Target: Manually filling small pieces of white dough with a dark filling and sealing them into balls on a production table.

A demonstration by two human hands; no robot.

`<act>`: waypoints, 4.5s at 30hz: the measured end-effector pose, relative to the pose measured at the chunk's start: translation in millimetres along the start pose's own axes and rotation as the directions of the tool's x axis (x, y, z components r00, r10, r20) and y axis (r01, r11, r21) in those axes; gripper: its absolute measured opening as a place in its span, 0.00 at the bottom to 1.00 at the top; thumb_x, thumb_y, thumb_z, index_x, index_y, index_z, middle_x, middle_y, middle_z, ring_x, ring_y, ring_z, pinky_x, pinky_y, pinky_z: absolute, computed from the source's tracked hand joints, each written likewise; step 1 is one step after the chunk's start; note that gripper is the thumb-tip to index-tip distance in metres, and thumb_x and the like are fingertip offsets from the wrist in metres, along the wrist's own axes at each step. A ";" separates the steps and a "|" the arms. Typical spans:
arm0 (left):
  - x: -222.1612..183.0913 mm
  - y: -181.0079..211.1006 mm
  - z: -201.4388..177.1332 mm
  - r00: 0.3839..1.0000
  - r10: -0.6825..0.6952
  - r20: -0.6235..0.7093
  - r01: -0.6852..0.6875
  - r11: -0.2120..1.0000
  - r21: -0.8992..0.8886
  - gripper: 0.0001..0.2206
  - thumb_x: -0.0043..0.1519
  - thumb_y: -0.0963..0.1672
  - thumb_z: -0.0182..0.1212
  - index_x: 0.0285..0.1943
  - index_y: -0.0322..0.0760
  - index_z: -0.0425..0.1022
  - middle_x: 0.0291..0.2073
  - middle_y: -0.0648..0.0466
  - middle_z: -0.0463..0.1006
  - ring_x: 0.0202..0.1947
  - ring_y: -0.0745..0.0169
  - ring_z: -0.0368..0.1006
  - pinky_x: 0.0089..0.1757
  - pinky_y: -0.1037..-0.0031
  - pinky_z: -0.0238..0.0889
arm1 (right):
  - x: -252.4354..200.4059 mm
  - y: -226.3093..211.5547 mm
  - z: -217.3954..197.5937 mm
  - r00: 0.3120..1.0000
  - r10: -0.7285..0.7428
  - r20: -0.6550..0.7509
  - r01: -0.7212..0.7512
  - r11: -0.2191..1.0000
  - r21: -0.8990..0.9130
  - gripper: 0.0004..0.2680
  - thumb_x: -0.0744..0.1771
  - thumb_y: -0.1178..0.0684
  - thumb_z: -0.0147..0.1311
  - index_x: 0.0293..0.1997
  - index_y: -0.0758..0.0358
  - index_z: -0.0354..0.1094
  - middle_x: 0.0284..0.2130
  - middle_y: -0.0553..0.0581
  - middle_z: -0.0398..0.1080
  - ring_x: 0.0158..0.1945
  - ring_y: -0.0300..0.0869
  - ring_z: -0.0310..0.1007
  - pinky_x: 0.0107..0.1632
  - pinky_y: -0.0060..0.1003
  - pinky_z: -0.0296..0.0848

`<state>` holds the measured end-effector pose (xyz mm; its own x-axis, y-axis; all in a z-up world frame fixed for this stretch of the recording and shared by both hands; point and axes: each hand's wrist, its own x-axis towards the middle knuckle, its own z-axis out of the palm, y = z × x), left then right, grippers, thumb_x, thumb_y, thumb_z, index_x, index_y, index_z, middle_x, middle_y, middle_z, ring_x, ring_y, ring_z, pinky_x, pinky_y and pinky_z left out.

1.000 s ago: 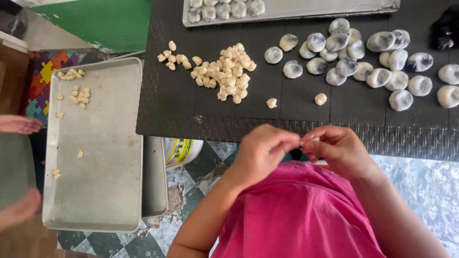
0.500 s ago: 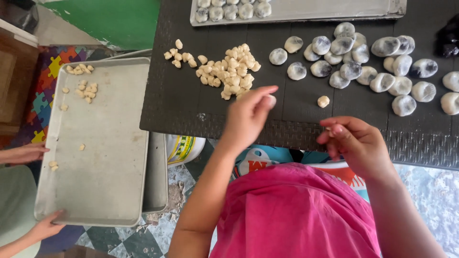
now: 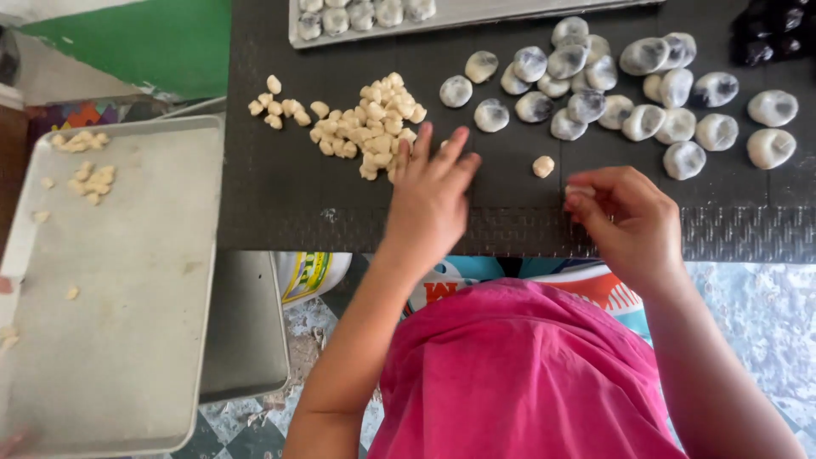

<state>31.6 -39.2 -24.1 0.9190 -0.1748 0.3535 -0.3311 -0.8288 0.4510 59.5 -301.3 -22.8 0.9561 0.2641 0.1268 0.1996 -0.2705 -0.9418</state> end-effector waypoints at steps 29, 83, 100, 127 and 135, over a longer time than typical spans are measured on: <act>2.5 27.9 60.3 0.963 0.267 -0.030 -0.247 0.924 0.293 0.31 0.72 0.62 0.37 0.67 0.44 0.76 0.64 0.51 0.74 0.60 0.48 0.71 0.53 0.55 0.63 | 12.2 29.1 -12.8 0.910 -0.375 0.179 0.348 0.453 -0.821 0.16 0.72 0.37 0.48 0.66 0.42 0.73 0.72 0.51 0.65 0.77 0.62 0.53 0.72 0.66 0.49; 33.5 28.6 59.6 0.988 -0.145 0.048 0.145 0.989 0.007 0.02 0.67 0.47 0.64 0.43 0.51 0.77 0.37 0.60 0.72 0.41 0.52 0.72 0.40 0.60 0.62 | 15.2 41.6 12.1 0.861 -0.494 0.120 0.438 0.601 -0.668 0.05 0.70 0.50 0.58 0.46 0.52 0.80 0.45 0.48 0.78 0.48 0.49 0.72 0.47 0.41 0.69; 7.5 61.5 32.0 0.950 -0.286 -0.125 0.144 0.756 -0.639 0.09 0.62 0.40 0.72 0.50 0.43 0.85 0.37 0.54 0.84 0.34 0.61 0.83 0.37 0.78 0.78 | 7.1 10.6 18.8 0.996 -0.081 -0.030 0.085 0.966 0.243 0.09 0.65 0.62 0.70 0.47 0.72 0.78 0.33 0.59 0.75 0.29 0.43 0.81 0.34 0.31 0.77; 17.3 28.6 76.1 0.986 -0.012 -0.164 -0.034 0.961 -0.274 0.12 0.59 0.48 0.75 0.51 0.53 0.82 0.34 0.67 0.83 0.37 0.64 0.77 0.45 0.71 0.66 | 22.2 53.6 4.7 0.934 -0.357 0.013 0.333 0.858 -0.390 0.11 0.66 0.57 0.67 0.54 0.58 0.80 0.32 0.50 0.78 0.39 0.49 0.78 0.44 0.44 0.77; 5.5 28.8 71.3 0.980 0.010 -0.199 -0.079 0.937 -0.341 0.25 0.63 0.50 0.71 0.68 0.42 0.72 0.47 0.58 0.83 0.42 0.64 0.81 0.48 0.68 0.69 | 95.7 11.5 -8.4 0.802 0.277 0.529 0.088 0.821 -0.563 0.21 0.61 0.39 0.69 0.51 0.60 0.67 0.40 0.62 0.73 0.49 0.64 0.77 0.53 0.60 0.73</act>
<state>42.4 -101.9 -67.5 0.8547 -0.0742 0.5139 -0.4559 -0.5809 0.6743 155.1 -286.9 -18.9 0.7086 0.6268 -0.3240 0.3689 -0.7206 -0.5871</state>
